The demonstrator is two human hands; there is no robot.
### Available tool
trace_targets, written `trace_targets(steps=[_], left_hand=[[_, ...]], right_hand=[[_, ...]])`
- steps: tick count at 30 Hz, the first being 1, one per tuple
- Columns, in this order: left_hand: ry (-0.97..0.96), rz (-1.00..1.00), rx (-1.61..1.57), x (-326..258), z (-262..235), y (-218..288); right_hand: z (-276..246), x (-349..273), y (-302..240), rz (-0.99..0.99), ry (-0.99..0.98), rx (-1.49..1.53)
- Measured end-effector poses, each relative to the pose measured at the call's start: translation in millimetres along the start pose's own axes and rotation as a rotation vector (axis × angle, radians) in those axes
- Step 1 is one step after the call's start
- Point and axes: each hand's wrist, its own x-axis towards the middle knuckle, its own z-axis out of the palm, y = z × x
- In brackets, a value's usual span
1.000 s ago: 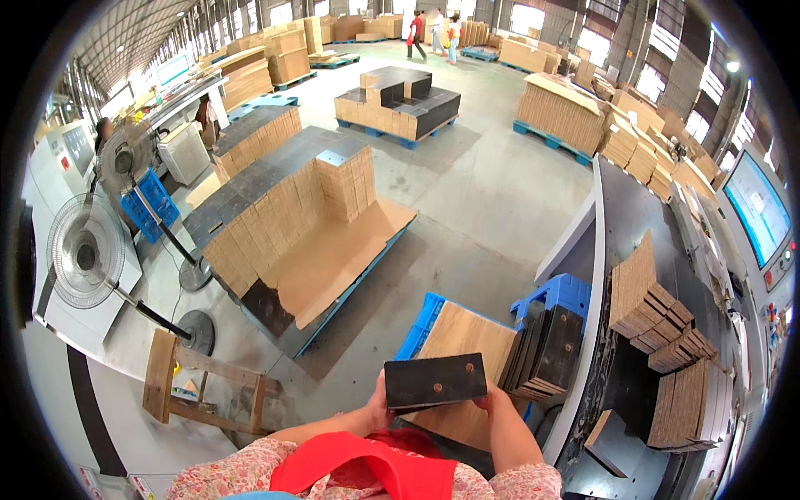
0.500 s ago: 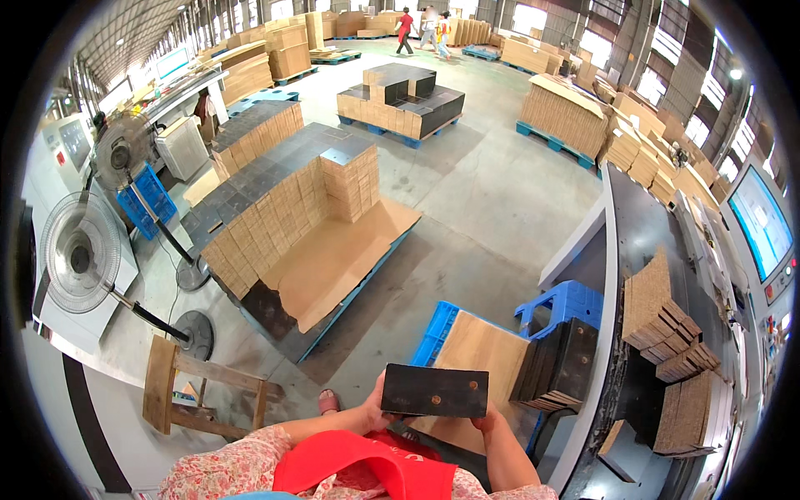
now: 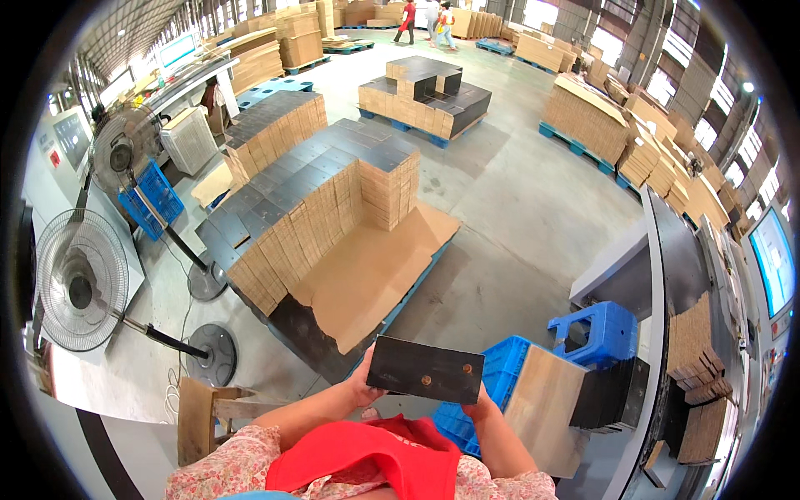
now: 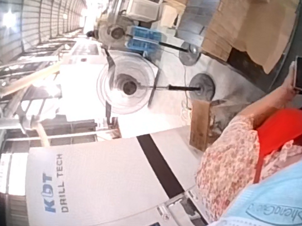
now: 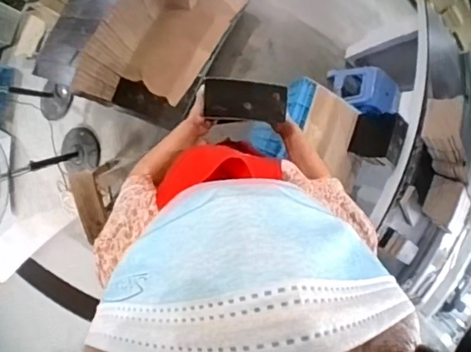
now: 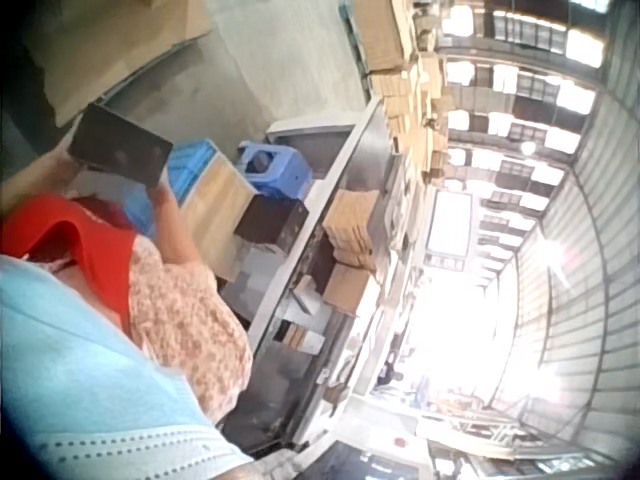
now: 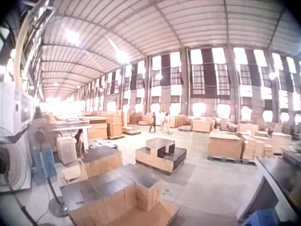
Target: The person takes individual wood blocks from a workbench, gathers them into stacks, and carries the stacks to a larger pallet to be placed with other wood blocks.
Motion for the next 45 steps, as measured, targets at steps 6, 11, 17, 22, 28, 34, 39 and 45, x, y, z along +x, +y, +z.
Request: trace_targets(steps=[6,11,17,22,28,34,39,45], left_hand=[[-0.041,-0.022,0.066,25.3,-39.7,82.6],[0.032,0.04,-0.028,53.7,-24.6,144.9],[0.03,0.084,0.02,120.6,-30.0,214.8],[-0.077,0.14,-0.025,171.6,-12.3,268.9],[-0.106,0.152,-0.104,227.0,-14.2,322.1],[-0.067,0.223,-0.025,286.4,-40.3,365.4],[-0.037,0.036,-0.205,360.6,-118.2,387.5],[0.013,-0.006,-0.088,440.2,-174.5,441.6]], right_hand=[[47.9,86.3,-10.6,0.146,0.072,0.023],[74.2,157.6,-30.8,0.18,0.079,-0.037],[95.4,254.3,-69.6,0.241,0.097,-0.105],[90.7,331.9,-105.7,0.295,0.08,-0.189],[106.2,397.2,-146.5,0.323,0.102,-0.183],[108.2,466.9,-144.9,0.314,0.168,-0.097],[94.1,527.1,-116.3,0.409,0.102,-0.048],[72.0,622.3,-44.9,0.373,0.118,0.325]])
